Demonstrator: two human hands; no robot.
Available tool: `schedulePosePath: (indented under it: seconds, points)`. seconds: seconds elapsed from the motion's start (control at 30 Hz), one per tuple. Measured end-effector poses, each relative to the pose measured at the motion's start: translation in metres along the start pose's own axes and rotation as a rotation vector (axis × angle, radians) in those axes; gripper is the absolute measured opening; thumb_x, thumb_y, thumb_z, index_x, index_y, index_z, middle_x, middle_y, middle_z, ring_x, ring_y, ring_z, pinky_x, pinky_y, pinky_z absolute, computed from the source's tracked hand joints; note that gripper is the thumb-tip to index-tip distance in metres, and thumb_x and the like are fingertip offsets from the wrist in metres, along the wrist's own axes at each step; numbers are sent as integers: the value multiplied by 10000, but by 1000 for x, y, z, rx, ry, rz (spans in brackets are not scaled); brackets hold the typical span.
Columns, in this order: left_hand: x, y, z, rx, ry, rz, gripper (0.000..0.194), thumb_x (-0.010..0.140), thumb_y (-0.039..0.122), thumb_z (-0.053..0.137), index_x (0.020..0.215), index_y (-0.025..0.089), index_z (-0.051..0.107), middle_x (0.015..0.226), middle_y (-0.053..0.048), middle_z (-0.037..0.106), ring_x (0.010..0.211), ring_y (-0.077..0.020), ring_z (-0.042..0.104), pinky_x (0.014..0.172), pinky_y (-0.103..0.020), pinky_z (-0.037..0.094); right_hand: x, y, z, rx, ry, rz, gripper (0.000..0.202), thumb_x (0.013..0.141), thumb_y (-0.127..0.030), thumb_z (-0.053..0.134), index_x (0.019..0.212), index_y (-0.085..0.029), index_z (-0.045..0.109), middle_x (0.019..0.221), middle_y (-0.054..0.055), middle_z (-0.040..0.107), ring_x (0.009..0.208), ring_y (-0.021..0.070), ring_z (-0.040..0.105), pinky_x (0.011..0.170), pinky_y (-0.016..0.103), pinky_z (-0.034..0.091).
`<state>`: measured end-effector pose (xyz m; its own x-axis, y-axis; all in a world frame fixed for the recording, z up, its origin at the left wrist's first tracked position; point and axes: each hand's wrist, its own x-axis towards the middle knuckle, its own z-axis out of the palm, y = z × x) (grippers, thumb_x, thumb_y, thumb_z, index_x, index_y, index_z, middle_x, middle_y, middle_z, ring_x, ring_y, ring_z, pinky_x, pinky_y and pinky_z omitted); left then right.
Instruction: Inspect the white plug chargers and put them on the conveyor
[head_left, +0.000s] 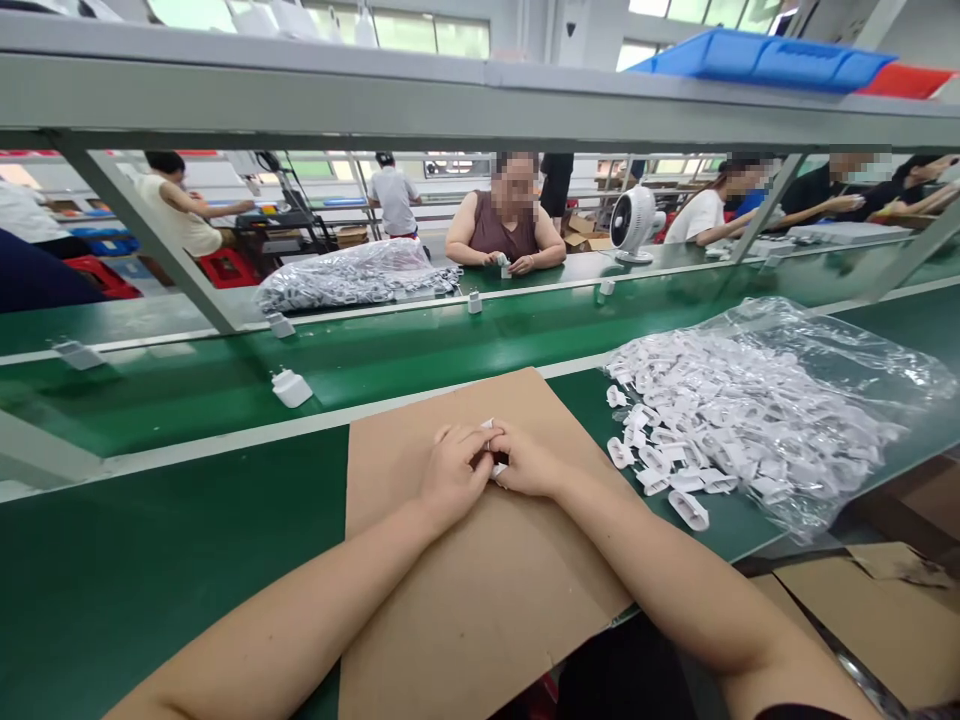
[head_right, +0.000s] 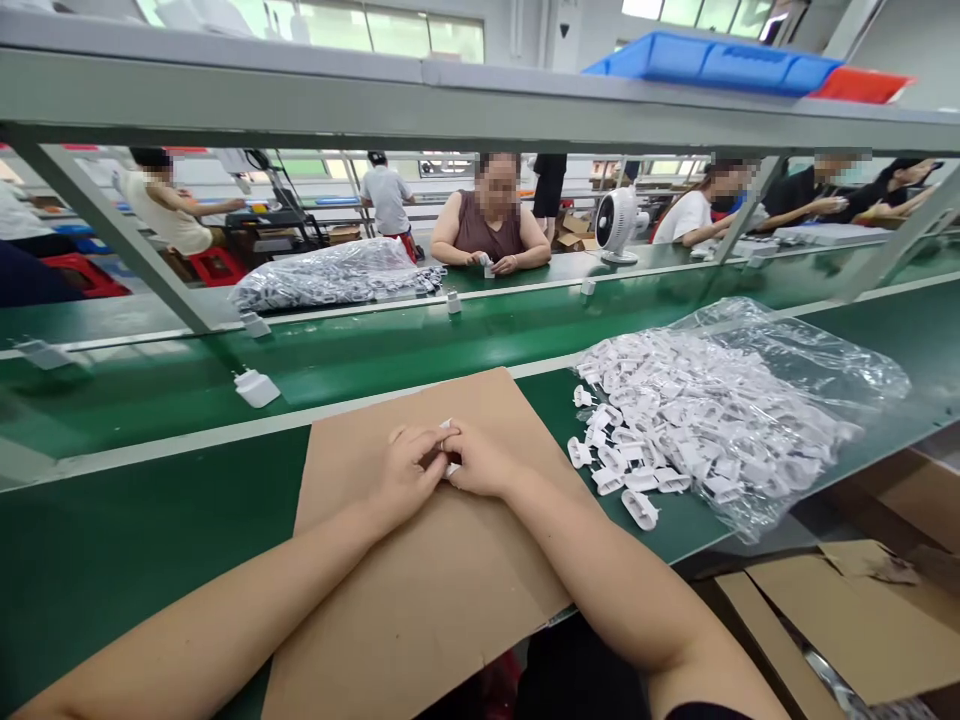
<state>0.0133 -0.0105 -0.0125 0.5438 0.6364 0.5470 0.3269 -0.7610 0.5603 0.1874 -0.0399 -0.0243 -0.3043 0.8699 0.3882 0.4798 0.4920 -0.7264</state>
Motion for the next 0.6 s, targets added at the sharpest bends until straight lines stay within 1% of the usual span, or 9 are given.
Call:
schedulePosePath:
  seconds: [0.07, 0.17, 0.23, 0.3, 0.37, 0.4, 0.47, 0.53, 0.6]
  points:
    - [0, -1, 0, -46, -10, -25, 365, 876, 96, 515, 1123, 256, 730, 1033, -25, 769, 976, -225, 673, 938, -426, 439, 0, -5, -3, 1, -9, -9, 191, 760, -16, 600, 790, -203, 629, 933, 23, 574, 825, 184, 559, 733, 317, 477]
    - [-2, -3, 2, -135, -30, -78, 347, 878, 111, 525, 1113, 256, 735, 1059, -32, 767, 986, -218, 691, 929, -400, 496, -2, -10, -6, 0, -25, -19, 176, 767, -24, 612, 774, -198, 636, 939, 35, 582, 853, 198, 579, 733, 326, 481]
    - [-3, -2, 4, -186, -36, -114, 336, 883, 120, 528, 1116, 254, 729, 1096, -36, 764, 1002, -210, 703, 924, -379, 527, -2, -11, -6, -1, -35, -24, 194, 773, -17, 608, 805, -198, 668, 964, 43, 589, 890, 206, 595, 763, 337, 498]
    - [-4, 0, 6, -245, -35, -170, 332, 894, 136, 528, 1153, 247, 704, 1150, -44, 755, 1037, -210, 709, 931, -369, 543, -3, -9, -6, 8, -39, -31, 277, 775, 1, 597, 912, -205, 720, 1046, 60, 607, 981, 219, 614, 844, 360, 519]
    - [-3, 3, 8, -352, -41, -270, 339, 900, 159, 541, 1210, 238, 652, 1188, -53, 741, 1057, -212, 706, 921, -360, 554, -4, -7, -5, 16, -28, -26, 372, 770, 14, 592, 1016, -216, 750, 1138, 79, 607, 1071, 234, 616, 914, 382, 524]
    - [-2, 5, 9, -413, -49, -327, 338, 897, 169, 550, 1218, 234, 630, 1191, -55, 735, 1048, -210, 705, 900, -348, 560, -5, -6, -6, 15, -23, -19, 409, 765, 16, 594, 1054, -221, 759, 1168, 86, 601, 1094, 240, 615, 925, 387, 525]
    - [0, 8, 10, -501, -70, -412, 290, 885, 179, 560, 1166, 226, 618, 1137, -48, 730, 990, -201, 699, 838, -321, 561, -5, -5, -7, -2, -22, 7, 460, 758, 16, 598, 1100, -238, 772, 1174, 87, 591, 1085, 241, 622, 908, 382, 531]
    - [3, 9, 11, -512, -86, -432, 215, 874, 173, 558, 1073, 216, 628, 1053, -36, 724, 927, -191, 686, 791, -300, 549, -6, -4, -9, -27, -33, 32, 488, 754, 15, 604, 1116, -261, 781, 1143, 76, 594, 1058, 236, 629, 894, 373, 533]
    - [6, 9, 11, -499, -96, -425, 176, 865, 157, 555, 1012, 211, 634, 1004, -27, 719, 906, -186, 676, 786, -292, 538, -6, -4, -10, -31, -39, 42, 504, 750, 16, 602, 1120, -274, 784, 1114, 69, 607, 1045, 235, 630, 895, 371, 533]
